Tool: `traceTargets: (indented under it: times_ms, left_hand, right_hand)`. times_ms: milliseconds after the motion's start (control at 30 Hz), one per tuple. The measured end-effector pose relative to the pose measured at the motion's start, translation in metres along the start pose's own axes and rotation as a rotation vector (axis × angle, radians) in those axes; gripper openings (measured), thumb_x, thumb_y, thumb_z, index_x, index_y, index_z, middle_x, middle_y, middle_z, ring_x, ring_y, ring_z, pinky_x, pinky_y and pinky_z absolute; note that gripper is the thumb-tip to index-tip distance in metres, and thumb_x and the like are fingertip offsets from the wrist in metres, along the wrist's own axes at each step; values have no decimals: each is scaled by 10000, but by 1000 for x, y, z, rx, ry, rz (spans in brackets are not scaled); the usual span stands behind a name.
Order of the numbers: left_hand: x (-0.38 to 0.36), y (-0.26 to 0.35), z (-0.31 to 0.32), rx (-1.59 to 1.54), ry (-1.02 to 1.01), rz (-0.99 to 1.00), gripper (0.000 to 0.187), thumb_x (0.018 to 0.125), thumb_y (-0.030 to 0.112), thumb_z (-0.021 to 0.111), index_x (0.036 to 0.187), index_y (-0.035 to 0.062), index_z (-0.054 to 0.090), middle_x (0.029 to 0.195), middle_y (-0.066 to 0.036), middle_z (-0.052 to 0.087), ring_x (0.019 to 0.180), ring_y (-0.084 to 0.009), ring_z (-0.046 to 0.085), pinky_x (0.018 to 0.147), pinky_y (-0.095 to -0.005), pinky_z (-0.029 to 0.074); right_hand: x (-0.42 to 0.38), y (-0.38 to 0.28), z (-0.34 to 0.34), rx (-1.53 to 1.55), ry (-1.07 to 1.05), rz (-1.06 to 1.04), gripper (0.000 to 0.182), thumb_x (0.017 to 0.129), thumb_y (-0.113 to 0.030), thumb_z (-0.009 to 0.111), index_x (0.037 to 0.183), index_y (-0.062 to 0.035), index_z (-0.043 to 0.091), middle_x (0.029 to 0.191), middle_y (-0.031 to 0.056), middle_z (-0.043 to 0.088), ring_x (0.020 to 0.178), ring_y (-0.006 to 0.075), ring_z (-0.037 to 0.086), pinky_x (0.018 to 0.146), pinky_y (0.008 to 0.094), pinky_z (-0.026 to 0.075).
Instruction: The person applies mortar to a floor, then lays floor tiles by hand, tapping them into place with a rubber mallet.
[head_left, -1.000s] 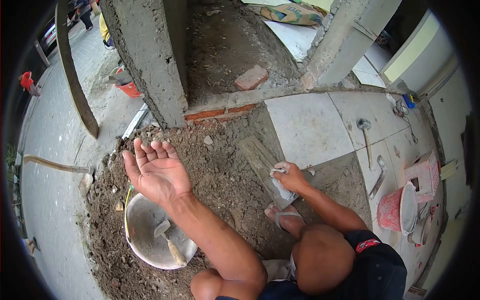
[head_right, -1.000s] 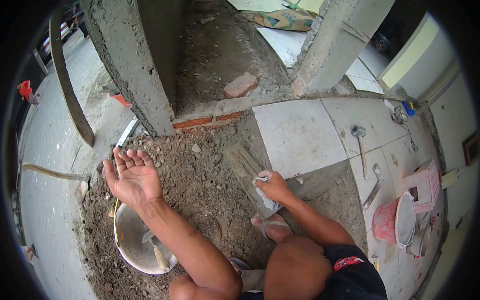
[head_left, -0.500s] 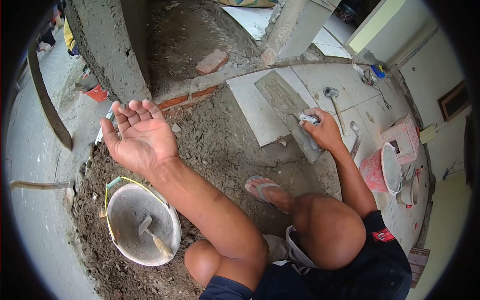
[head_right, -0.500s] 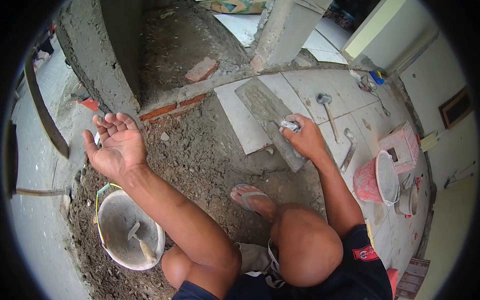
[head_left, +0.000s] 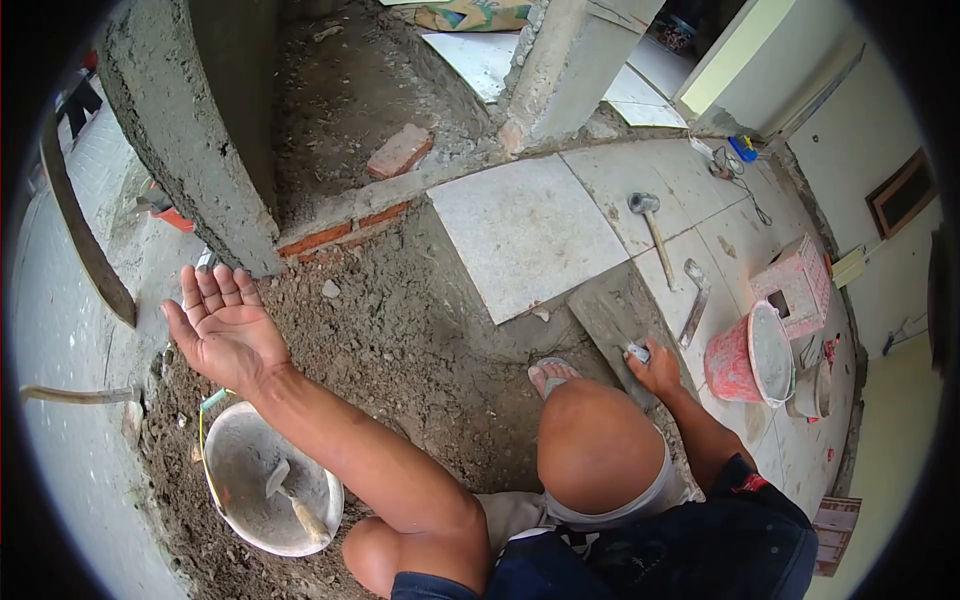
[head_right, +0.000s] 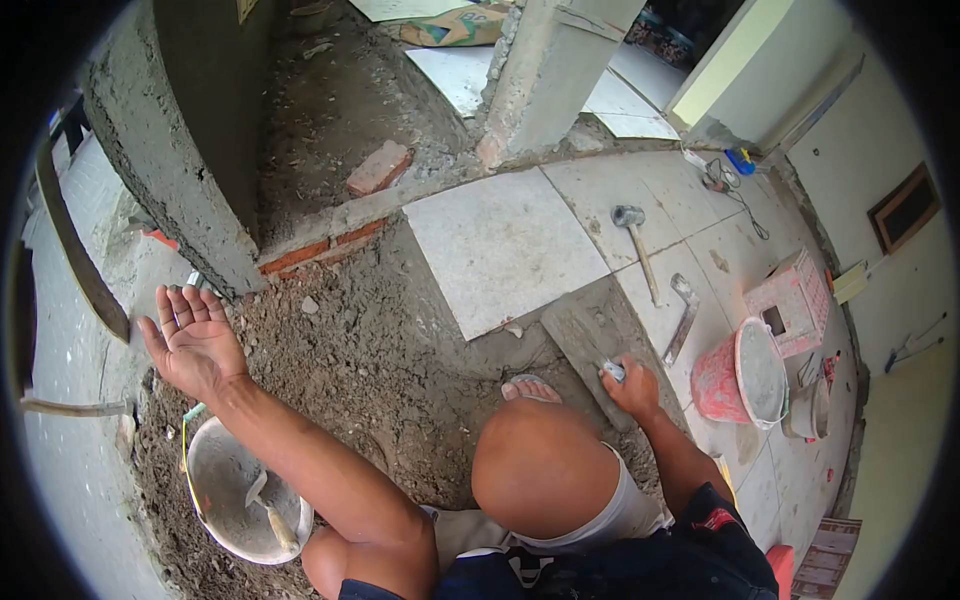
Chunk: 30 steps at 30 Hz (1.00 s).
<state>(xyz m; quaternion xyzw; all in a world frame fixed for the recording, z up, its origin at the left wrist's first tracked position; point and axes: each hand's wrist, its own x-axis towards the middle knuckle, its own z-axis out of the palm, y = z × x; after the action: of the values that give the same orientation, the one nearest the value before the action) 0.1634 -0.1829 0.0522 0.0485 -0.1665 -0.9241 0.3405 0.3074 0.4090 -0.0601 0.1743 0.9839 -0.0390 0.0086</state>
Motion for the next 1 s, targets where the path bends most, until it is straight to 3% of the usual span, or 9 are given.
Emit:
traceTargets:
  times_ms: [133, 267, 400, 467, 567, 667, 800, 900, 1000]
  left_hand:
    - [13, -66, 4, 363, 12, 10, 598, 1037, 487, 568, 1333, -32, 561, 1176, -121, 637, 1067, -216, 625, 936, -384, 516]
    - [-3, -176, 12, 918, -80, -145, 539, 1031, 457, 603, 1364, 34, 604, 1132, -60, 684, 1018, -144, 653, 910, -299, 495]
    - [-54, -303, -34, 1637, -526, -330, 653, 952, 443, 707, 1447, 44, 561, 1355, -208, 632, 1286, -350, 590, 1126, -442, 416]
    - [-93, -341, -64, 1964, -869, -99, 826, 915, 566, 693, 1547, 86, 463, 1580, -265, 419, 1495, -439, 349, 1216, -572, 245]
    - [-136, -380, -94, 2266, -1008, 113, 932, 908, 726, 590, 1619, 168, 360, 1682, -250, 227, 1567, -471, 127, 1229, -660, 94]
    - [-130, -387, -89, 2283, -1117, 63, 1011, 875, 819, 524, 1643, 197, 309, 1716, -217, 129, 1580, -464, 46, 1208, -706, -5]
    - [-124, -392, -80, 2258, -1180, 37, 1047, 834, 848, 547, 1636, 212, 328, 1718, -210, 136, 1580, -460, 61, 1209, -714, 22]
    - [-124, -392, -71, 2263, -1205, -27, 1081, 803, 864, 571, 1636, 218, 331, 1719, -206, 135, 1581, -459, 58, 1205, -721, 33]
    - [-123, -395, -74, 2279, -1205, -46, 1113, 772, 934, 500, 1642, 267, 310, 1737, -157, 81, 1590, -431, 20, 1193, -743, 4]
  right_hand:
    - [-70, 113, 41, -49, -222, 101, 452, 870, -475, 692, 1031, -53, 682, 901, 256, 726, 888, 456, 707, 803, 546, 550]
    - [-86, 139, 48, -98, -412, 184, 459, 883, -495, 687, 1016, -56, 683, 904, 239, 727, 926, 440, 710, 804, 523, 560]
    - [31, 93, 14, 79, -227, 205, 374, 916, -405, 713, 1020, -48, 685, 910, 180, 690, 874, 398, 685, 768, 469, 541]
    - [105, 91, 19, 274, 157, 66, 337, 918, -314, 717, 1065, -14, 671, 977, 193, 655, 881, 402, 668, 773, 462, 534]
    - [234, 115, 31, 146, 484, 94, 458, 931, -344, 687, 1236, -10, 611, 1190, 238, 612, 1133, 425, 597, 933, 501, 498]
    - [284, 124, 34, 104, 246, 256, 450, 959, -338, 641, 1258, -5, 593, 1240, 259, 589, 1212, 436, 549, 986, 526, 467]
    - [298, 127, 45, 47, 174, 254, 406, 980, -308, 605, 1251, -6, 597, 1238, 256, 596, 1165, 447, 588, 951, 532, 492]
    - [290, 113, 43, 179, 248, 285, 373, 1007, -292, 572, 1222, 10, 605, 1129, 262, 645, 1069, 462, 639, 888, 533, 508]
    - [282, 86, 36, 498, 273, 219, 389, 1063, -337, 512, 1176, 25, 602, 819, 243, 669, 860, 460, 675, 782, 501, 511]
